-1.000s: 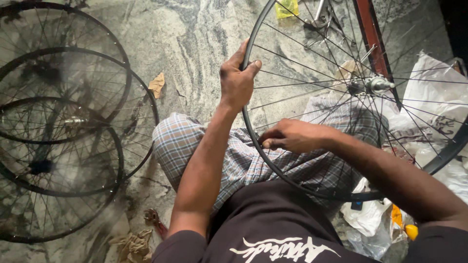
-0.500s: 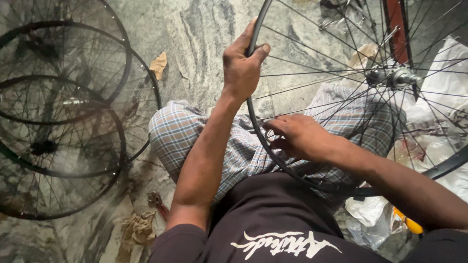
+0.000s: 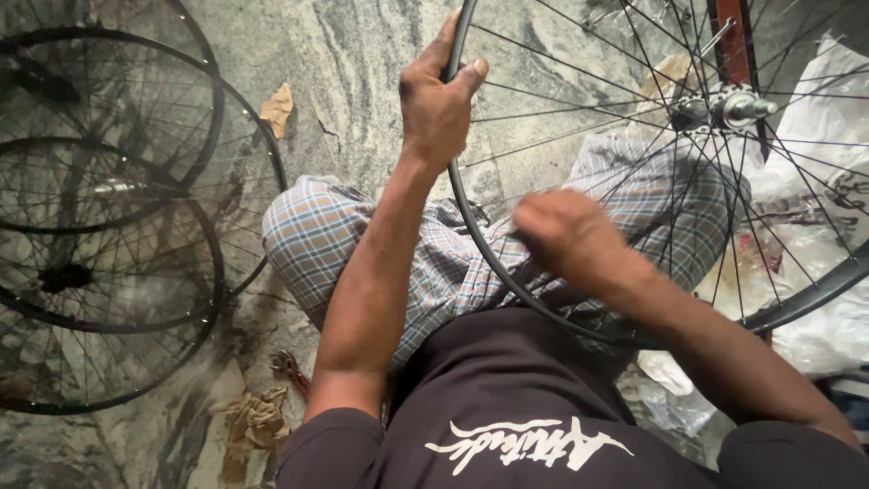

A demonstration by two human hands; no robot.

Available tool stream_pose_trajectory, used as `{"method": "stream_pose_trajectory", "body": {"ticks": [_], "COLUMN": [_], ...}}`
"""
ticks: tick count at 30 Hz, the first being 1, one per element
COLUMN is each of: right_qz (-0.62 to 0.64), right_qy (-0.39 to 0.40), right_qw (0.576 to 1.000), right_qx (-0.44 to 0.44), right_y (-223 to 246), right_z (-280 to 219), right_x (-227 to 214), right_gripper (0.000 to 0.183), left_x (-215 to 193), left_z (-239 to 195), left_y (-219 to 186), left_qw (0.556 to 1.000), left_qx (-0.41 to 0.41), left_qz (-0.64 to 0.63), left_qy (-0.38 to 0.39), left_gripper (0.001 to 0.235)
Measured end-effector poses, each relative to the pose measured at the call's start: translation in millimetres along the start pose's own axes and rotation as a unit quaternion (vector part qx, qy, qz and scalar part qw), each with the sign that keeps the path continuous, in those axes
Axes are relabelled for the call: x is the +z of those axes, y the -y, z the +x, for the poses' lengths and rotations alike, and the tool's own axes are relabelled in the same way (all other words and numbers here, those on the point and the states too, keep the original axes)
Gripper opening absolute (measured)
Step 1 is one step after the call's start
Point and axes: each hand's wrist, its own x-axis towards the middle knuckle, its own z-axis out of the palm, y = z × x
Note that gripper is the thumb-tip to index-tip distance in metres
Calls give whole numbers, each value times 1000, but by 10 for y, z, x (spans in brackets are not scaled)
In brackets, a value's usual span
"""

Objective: The person sits on the floor and works on a bicycle wheel, using a tool to adjust the spokes. They then handle a bicycle rim, pressing along its edge with their fingers.

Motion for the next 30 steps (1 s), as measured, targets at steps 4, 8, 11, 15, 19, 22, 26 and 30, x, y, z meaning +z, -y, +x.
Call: {"method": "stream_pose_trajectory", "body": {"ticks": [4, 8, 11, 15, 19, 22, 26, 30], "right_qz": [57, 109, 126, 84, 17, -37, 42, 155], "right_qy": [-29, 69, 83, -54, -79, -135, -51, -51], "right_qw": [998, 990, 987, 990, 995, 983, 990, 984], "right_qx": [-16, 53, 53, -104, -53, -122, -125, -75], "right_y": [3, 116, 156, 122, 123, 107, 25, 33], "right_z": [15, 160, 217, 93, 53, 102, 122, 43], "right_x": [-219, -180, -118, -62, 179, 274, 48, -212], "right_gripper": [13, 16, 23, 41, 22, 21, 25, 15], "left_x": [4, 22, 10, -7, -19, -20, -21, -49], "left_z": [18, 4, -18, -26, -16, -13, -7, -5], "left_y": [35, 46, 75, 85, -9, -75, -43, 85], "left_qw": [999, 999, 1000, 1000, 996, 987, 995, 1000], "left_qx": [-32, -20, -12, -7, -91, -158, -97, 4], "left_qz": [-25, -31, -11, -5, 1, -2, -5, 5], "left_qy": [-4, 1, 3, 2, -6, -5, -7, -14], "left_gripper": [60, 59, 59, 59, 61, 63, 61, 58]}}
